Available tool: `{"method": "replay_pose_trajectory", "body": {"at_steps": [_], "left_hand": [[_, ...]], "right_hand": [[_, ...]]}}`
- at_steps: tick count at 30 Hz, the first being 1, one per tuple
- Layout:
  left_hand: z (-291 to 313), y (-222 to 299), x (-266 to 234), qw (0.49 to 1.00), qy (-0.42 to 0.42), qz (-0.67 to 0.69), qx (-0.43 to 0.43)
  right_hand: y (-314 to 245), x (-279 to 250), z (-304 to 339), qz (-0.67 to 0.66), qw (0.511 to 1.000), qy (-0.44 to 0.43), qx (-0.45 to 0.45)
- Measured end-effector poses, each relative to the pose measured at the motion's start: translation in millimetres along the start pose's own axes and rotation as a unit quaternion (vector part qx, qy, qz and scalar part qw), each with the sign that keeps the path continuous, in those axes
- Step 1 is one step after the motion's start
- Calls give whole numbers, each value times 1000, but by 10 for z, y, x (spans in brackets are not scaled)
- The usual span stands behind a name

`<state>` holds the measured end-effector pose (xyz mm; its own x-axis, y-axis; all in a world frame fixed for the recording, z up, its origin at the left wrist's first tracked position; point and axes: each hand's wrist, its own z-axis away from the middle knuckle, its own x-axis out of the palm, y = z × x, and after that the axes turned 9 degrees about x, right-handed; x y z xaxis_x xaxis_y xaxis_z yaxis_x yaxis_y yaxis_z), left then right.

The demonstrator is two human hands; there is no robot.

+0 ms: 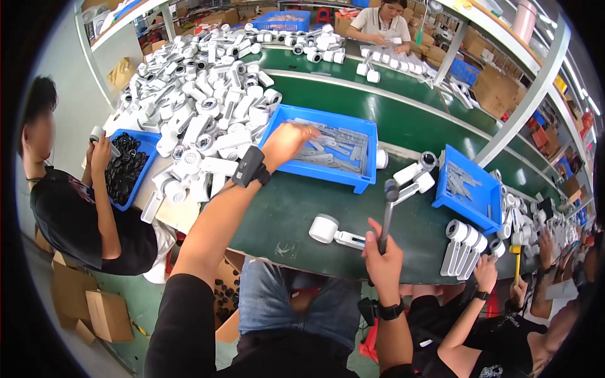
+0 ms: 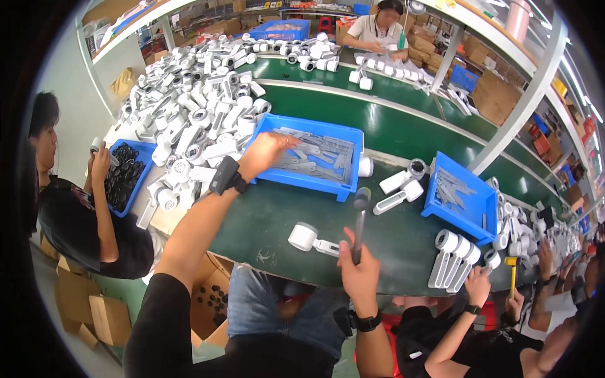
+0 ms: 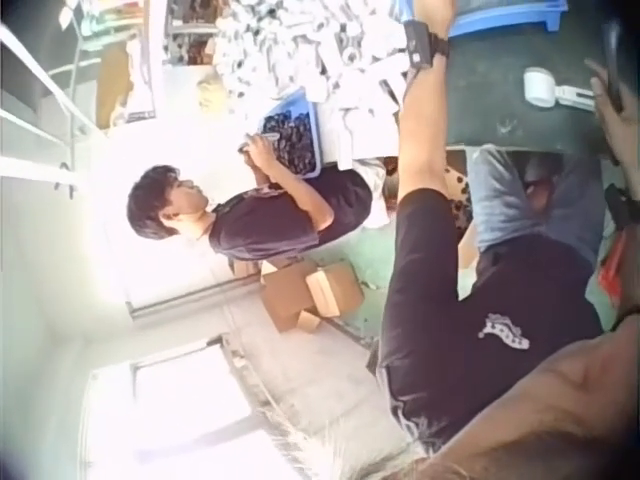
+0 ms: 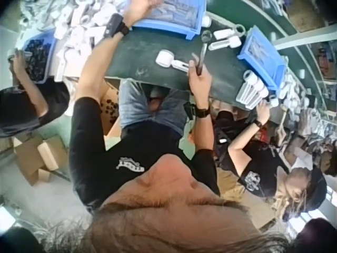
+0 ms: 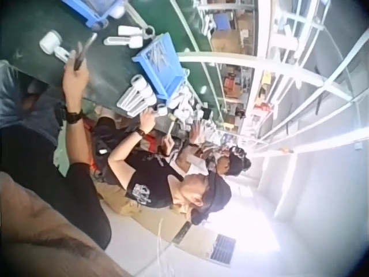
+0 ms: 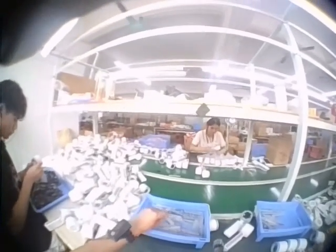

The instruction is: Assembling white plastic components by inserting metal pins using a small hammer on an industrial assembly line.

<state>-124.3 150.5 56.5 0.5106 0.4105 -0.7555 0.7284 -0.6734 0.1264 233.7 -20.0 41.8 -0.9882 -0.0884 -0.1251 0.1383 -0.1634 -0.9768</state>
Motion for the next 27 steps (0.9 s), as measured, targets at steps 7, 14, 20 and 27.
{"method": "replay_pose_trajectory", "body": {"at_steps": [7, 14, 20, 27], "left_hand": [[-267, 1225, -205, 947, -83, 297, -93], [244, 1881, -61, 881, -42, 426, -202], [722, 2096, 477, 989, 38, 132, -60], [780, 2071, 577, 986, 34, 159, -30]], "right_hand": [[57, -65, -75, 81, 986, 87, -118], [-27, -73, 50, -23, 999, -11, 34], [271, -321, -49, -8, 996, -18, 83], [181, -161, -79, 61, 995, -5, 75]]}}
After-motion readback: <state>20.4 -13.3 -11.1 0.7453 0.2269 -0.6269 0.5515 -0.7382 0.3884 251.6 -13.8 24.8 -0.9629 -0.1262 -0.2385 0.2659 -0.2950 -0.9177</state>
